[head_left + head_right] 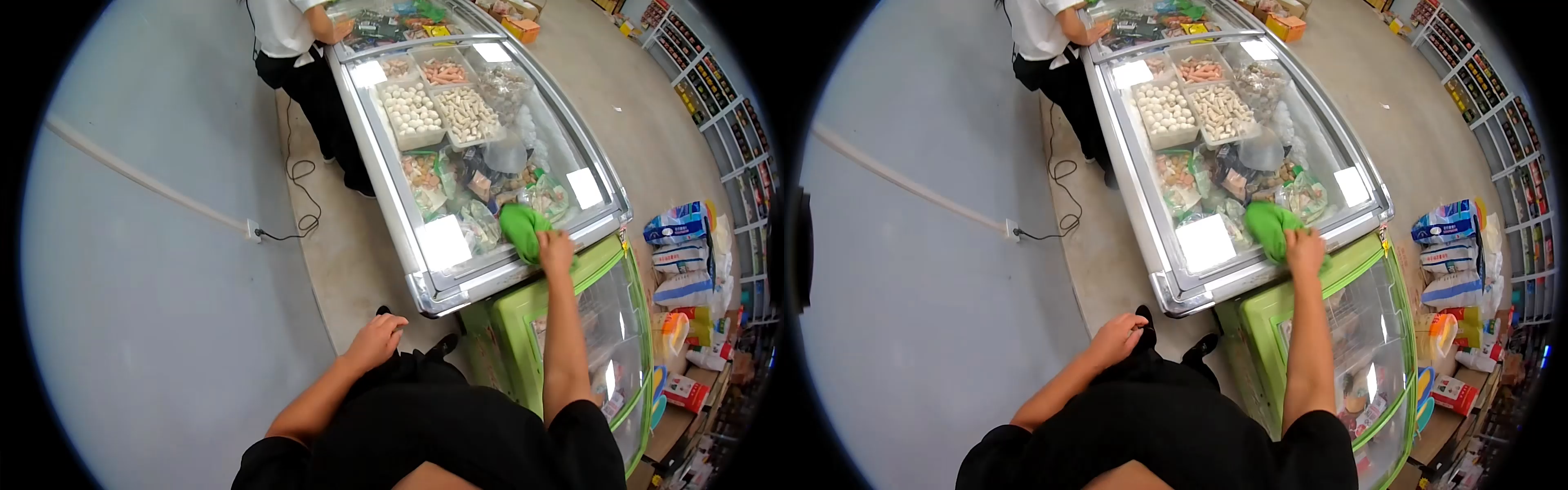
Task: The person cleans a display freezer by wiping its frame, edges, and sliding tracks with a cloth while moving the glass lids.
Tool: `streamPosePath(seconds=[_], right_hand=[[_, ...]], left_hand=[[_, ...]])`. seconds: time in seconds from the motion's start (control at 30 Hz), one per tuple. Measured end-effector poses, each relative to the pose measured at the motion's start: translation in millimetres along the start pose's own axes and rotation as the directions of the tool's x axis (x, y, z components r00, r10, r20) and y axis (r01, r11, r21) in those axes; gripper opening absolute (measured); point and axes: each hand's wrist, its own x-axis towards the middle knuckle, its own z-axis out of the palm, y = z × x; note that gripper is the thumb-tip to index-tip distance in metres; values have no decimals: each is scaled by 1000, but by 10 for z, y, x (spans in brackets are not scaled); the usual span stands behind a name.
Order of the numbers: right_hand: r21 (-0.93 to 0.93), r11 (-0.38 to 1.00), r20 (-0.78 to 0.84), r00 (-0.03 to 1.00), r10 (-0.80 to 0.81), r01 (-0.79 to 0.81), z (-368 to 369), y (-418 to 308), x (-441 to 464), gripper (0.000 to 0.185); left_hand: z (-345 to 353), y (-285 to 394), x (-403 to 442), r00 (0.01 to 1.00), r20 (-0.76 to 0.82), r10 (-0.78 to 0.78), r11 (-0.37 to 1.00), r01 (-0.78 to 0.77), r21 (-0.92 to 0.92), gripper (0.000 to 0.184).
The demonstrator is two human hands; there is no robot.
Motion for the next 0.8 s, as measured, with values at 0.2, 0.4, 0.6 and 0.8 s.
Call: streamPosePath(seconds=[0.2,0.4,0.6,0.8], right_hand=[[-44,941,375,878,-297,337,477,-1554,-959,23],[315,948,502,840,-207,46,112,-1760,-759,33],[255,801,552,598,-581,542,293,-1729,-683,28],[274,762,338,683,-648,587,988,-2054,-114,15]], left_hand=[[-406,-356,-50,996,-60,-63,997,61,-43,20],[-640,-671,-60,993,-51,-105,993,102,-61,20],[-848,-909,55,992,13,-127,987,128,-99,21],[-966,-1087,30,965,-50,-256,950,242,-196,23]])
